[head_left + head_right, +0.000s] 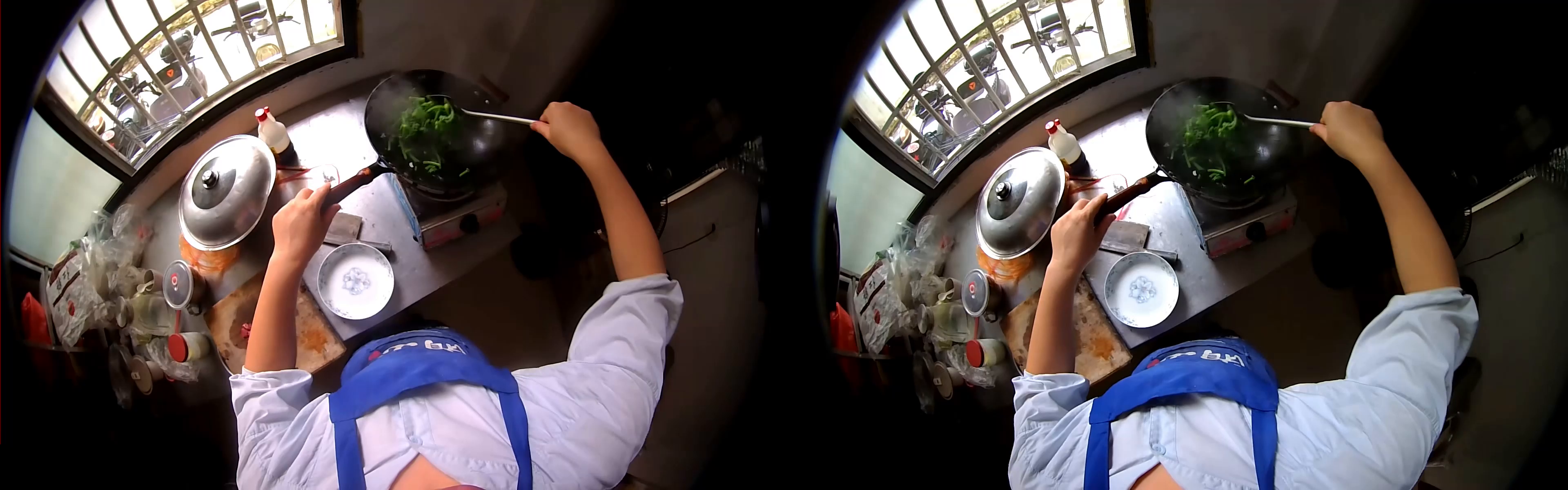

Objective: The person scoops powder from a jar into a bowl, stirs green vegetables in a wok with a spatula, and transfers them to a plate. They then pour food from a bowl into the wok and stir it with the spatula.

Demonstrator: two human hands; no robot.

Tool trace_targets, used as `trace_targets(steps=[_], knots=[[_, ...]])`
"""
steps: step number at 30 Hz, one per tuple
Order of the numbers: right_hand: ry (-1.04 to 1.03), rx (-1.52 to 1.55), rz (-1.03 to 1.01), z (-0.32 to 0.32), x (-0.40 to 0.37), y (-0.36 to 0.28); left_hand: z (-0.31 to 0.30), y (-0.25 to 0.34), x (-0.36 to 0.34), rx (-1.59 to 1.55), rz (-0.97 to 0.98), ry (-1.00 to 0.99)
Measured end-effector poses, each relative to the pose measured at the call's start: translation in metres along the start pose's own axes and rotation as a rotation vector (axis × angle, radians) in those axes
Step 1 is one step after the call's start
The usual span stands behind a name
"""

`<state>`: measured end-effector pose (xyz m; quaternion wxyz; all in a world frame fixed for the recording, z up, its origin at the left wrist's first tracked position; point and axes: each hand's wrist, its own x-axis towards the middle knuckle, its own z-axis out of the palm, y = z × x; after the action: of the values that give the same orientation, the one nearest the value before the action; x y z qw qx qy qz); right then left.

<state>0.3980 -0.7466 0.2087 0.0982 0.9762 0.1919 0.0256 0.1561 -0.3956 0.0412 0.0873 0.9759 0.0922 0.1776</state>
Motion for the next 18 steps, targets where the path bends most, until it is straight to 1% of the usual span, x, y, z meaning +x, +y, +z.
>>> trace_targets(steps=[1, 2, 3, 5, 6, 7, 9, 10, 11, 13, 14, 16, 17, 18], knots=[[0.034, 0.016, -0.029, -0.007, -0.003, 0.001, 0.0, 0.0, 0.0, 0.006, -0.004, 0.014], [0.056, 0.071, -0.052, -0.006, -0.001, 0.016, 0.0, 0.0, -0.001, -0.001, -0.004, 0.02], [-0.031, 0.093, -0.018, -0.01, 0.007, 0.029, 0.001, 0.0, -0.001, 0.001, -0.013, 0.023], [-0.138, 0.048, 0.105, -0.015, 0.024, 0.041, 0.003, -0.001, -0.002, -0.021, -0.004, 0.05], [-0.143, 0.026, 0.139, -0.01, 0.038, 0.048, 0.003, -0.001, -0.003, -0.03, -0.003, 0.055], [-0.136, 0.027, 0.12, 0.003, 0.054, 0.058, 0.003, 0.0, -0.002, -0.032, -0.012, 0.048], [-0.026, 0.023, 0.039, 0.033, 0.089, 0.067, 0.002, 0.0, -0.002, -0.036, -0.015, 0.043], [-0.029, 0.02, 0.028, 0.039, 0.099, 0.054, 0.004, -0.001, -0.002, -0.043, -0.016, 0.046], [-0.025, 0.017, -0.025, 0.044, 0.106, 0.042, 0.004, -0.001, -0.002, -0.034, -0.026, 0.047], [0.076, 0.034, -0.176, 0.043, 0.11, 0.016, 0.003, -0.002, -0.001, -0.037, -0.017, 0.034], [0.068, 0.041, -0.176, 0.041, 0.107, 0.008, 0.001, -0.001, -0.001, -0.035, -0.027, 0.012], [0.306, -0.192, -0.476, 0.028, 0.094, 0.0, 0.0, -0.002, 0.0, -0.032, -0.018, 0.011], [0.291, -0.194, -0.472, 0.022, 0.082, -0.003, 0.001, -0.001, -0.001, -0.033, -0.011, 0.022], [0.397, -0.304, -0.551, 0.014, 0.065, -0.006, 0.0, 0.0, 0.0, -0.033, -0.027, 0.004]])
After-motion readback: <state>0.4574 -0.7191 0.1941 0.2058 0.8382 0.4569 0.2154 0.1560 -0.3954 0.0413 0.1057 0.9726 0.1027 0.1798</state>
